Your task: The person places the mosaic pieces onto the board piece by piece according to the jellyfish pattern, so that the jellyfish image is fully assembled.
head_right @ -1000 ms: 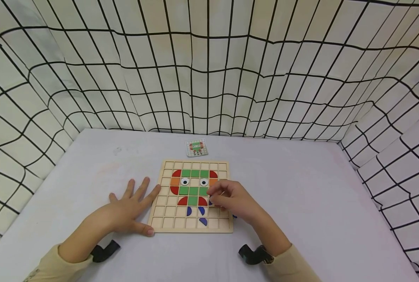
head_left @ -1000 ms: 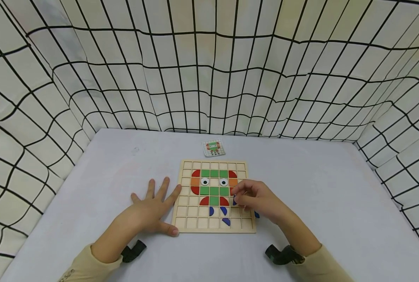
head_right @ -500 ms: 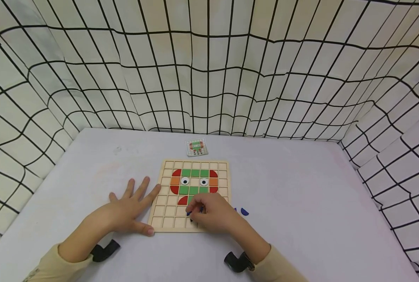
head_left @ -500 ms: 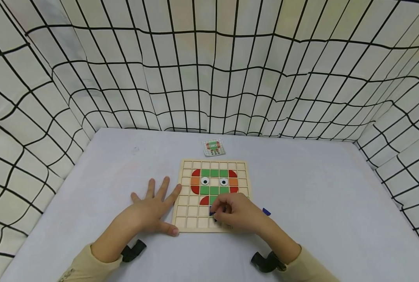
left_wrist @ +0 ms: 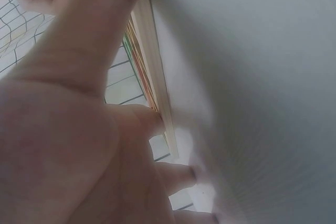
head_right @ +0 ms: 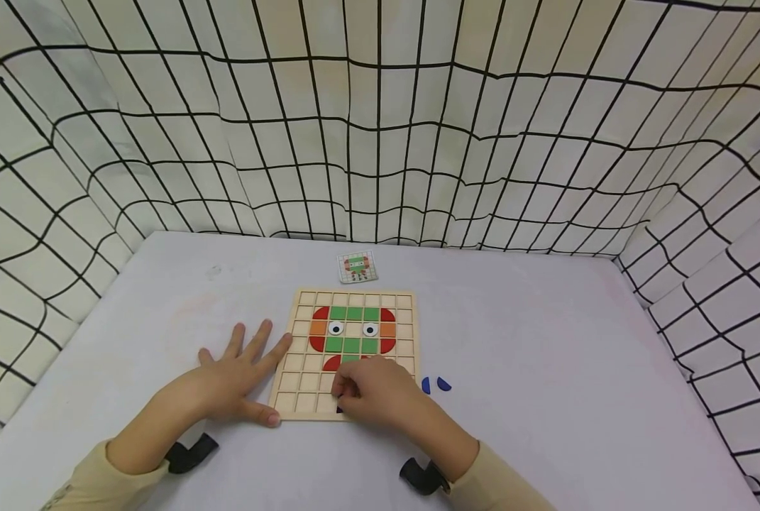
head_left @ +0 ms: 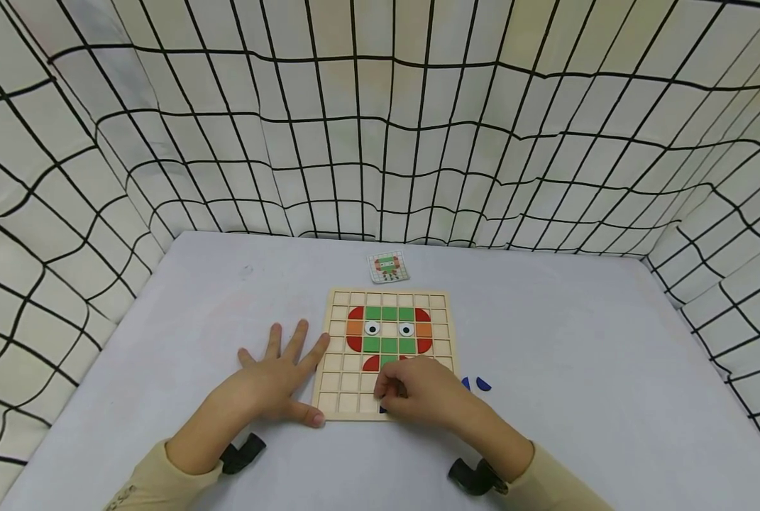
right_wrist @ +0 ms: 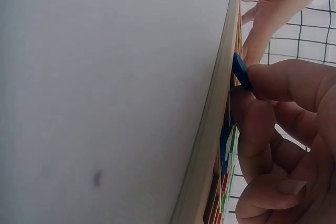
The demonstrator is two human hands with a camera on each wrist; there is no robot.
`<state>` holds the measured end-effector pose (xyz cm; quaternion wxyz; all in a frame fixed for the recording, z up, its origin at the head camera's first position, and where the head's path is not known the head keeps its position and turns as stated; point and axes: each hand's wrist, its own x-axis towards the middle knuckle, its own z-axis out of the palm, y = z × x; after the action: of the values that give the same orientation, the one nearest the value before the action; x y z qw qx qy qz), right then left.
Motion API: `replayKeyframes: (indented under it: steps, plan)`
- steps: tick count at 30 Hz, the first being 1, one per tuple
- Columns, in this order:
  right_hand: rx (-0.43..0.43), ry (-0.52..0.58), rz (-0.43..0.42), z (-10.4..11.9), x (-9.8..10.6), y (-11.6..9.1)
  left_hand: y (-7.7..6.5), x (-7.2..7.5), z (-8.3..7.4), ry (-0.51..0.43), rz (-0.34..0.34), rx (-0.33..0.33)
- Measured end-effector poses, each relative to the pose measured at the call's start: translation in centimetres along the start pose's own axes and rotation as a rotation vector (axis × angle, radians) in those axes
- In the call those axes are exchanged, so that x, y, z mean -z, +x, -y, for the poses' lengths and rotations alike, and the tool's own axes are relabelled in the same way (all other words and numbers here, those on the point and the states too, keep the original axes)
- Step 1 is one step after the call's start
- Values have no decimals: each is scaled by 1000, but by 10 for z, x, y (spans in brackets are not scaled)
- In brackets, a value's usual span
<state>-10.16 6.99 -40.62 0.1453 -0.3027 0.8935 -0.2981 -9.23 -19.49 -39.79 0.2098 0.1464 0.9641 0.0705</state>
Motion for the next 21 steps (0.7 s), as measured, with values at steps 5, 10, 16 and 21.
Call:
replayKeyframes:
  steps: [5,10,16,21]
  plan:
    - [-1,-34,8,2,0,2,0,0,0,-6,-1,-2]
    - [-10,-62,2,2,-1,3,-1,1,-1,-5,-8,-7]
    - [-18,-99,-9,3,-3,3,-1,3,-1,-1,-9,-9]
    - [-21,-121,1,6,-2,3,-2,3,-2,2,-6,-8]
